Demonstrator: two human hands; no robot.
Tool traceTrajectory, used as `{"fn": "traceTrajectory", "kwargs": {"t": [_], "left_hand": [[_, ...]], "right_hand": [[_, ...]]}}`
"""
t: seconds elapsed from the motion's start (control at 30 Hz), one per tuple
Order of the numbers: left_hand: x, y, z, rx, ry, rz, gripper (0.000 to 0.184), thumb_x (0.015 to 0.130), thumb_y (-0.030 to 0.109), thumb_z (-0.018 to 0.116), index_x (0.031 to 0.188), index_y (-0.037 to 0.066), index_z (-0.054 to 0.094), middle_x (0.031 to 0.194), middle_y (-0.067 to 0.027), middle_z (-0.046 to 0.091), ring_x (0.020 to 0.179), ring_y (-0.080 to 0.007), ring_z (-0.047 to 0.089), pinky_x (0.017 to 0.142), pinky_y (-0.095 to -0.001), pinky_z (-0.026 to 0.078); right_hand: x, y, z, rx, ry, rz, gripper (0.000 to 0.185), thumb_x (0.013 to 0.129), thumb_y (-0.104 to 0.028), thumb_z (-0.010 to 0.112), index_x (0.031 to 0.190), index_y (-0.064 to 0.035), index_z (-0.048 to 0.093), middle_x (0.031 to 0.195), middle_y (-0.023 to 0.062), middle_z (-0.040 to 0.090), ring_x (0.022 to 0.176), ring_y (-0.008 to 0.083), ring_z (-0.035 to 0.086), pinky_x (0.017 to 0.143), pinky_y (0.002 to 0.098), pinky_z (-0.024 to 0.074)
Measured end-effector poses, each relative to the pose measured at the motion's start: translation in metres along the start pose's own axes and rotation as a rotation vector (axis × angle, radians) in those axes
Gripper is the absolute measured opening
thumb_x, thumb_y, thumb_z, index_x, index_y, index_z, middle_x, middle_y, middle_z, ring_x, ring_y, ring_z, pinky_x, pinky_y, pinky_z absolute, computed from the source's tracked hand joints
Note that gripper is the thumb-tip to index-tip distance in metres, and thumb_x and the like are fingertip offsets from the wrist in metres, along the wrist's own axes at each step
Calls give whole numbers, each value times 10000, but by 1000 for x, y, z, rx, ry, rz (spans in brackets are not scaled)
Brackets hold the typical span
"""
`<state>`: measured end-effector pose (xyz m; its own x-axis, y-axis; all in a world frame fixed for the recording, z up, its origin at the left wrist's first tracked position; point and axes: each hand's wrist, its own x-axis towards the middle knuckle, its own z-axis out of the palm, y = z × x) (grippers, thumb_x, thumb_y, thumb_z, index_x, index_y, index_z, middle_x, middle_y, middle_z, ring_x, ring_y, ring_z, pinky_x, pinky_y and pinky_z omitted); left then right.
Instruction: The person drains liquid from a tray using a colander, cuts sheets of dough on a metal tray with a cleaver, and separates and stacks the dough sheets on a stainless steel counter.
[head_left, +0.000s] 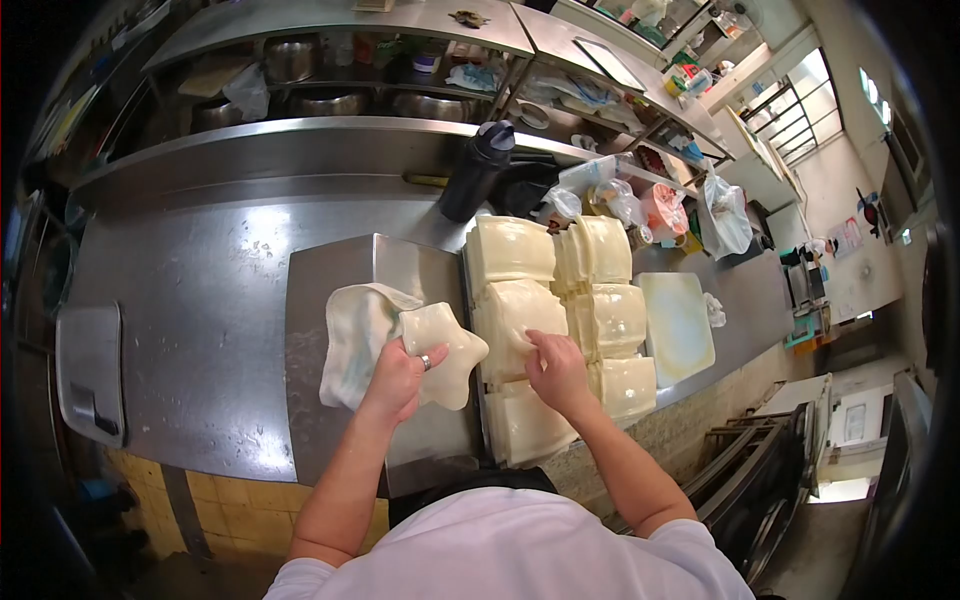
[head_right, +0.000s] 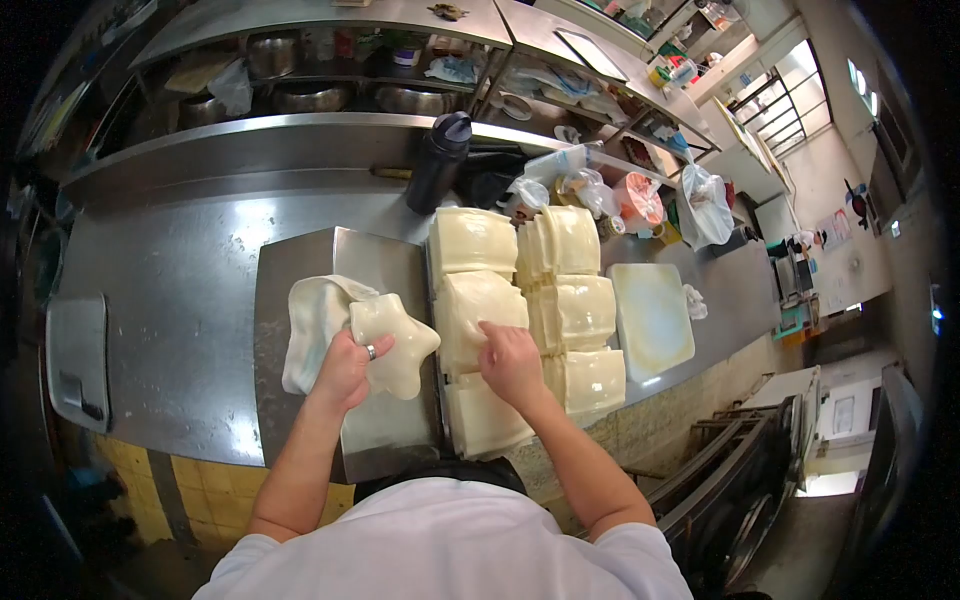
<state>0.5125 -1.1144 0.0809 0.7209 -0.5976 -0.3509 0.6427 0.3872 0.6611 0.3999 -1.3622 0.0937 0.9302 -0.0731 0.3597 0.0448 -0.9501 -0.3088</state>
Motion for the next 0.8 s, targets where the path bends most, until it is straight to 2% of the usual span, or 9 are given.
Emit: {"fn": "traceTrajectory", "kwargs": {"t": [0.03,0.13,0.23,0.33,0.43,0.53,0.63,0.73,0.8], "left_hand": [[0,0,1,2,0,-4,275,933,8,665,1206,-14,636,1126,-96,703,1008,-203,678,887,-355,549],[0,-1,2,4,-1,-7,275,933,6,664,1206,-15,635,1126,-97,702,1009,-204,677,889,-355,548],[0,-3,3,9,-5,-8,273,933,4,663,1204,-15,636,1124,-96,702,1009,-204,677,890,-356,548],[0,-4,3,11,-5,-6,268,933,5,663,1199,-16,638,1120,-95,703,1007,-203,677,887,-357,549],[0,-5,4,16,-14,1,264,935,10,662,1197,-14,639,1117,-92,704,1006,-202,677,886,-358,549],[0,-7,5,18,-26,8,267,936,14,662,1200,-11,637,1121,-89,702,1007,-201,675,886,-360,549],[-1,-7,7,21,-32,6,281,936,16,662,1214,-6,627,1131,-88,697,1012,-202,674,886,-364,550],[-2,-6,10,23,-33,-18,300,938,19,663,1233,-1,614,1139,-89,691,1018,-206,674,886,-369,552],[-2,-8,11,21,-38,-27,309,939,24,665,1243,3,607,1142,-92,688,1021,-210,675,885,-373,556]], "right_hand": [[2,2,0,51,12,7,287,826,6,649,1107,-48,669,912,129,682,858,311,674,773,424,534],[9,0,-13,251,-174,134,230,860,-3,626,1076,-57,680,929,156,691,837,353,656,779,431,527],[10,10,-15,281,-260,116,196,884,2,617,1050,-62,699,930,153,697,842,338,665,766,407,535],[11,5,-16,399,-201,217,167,884,1,626,1019,-49,712,912,149,686,827,316,664,749,381,535],[10,0,-18,381,-185,289,194,880,15,621,1036,-53,714,896,144,669,816,299,662,743,371,529],[5,-2,-13,405,-104,262,152,926,17,594,1006,-27,716,903,116,663,818,229,638,740,313,498],[-1,10,-2,442,-25,232,184,855,60,584,941,-27,722,881,133,642,823,282,654,737,352,517],[3,17,-2,519,-35,365,166,829,81,576,859,-13,710,878,129,639,815,281,643,747,345,514],[7,22,-4,516,-60,356,145,813,65,590,882,-3,698,882,135,637,810,281,637,749,351,515]]}}
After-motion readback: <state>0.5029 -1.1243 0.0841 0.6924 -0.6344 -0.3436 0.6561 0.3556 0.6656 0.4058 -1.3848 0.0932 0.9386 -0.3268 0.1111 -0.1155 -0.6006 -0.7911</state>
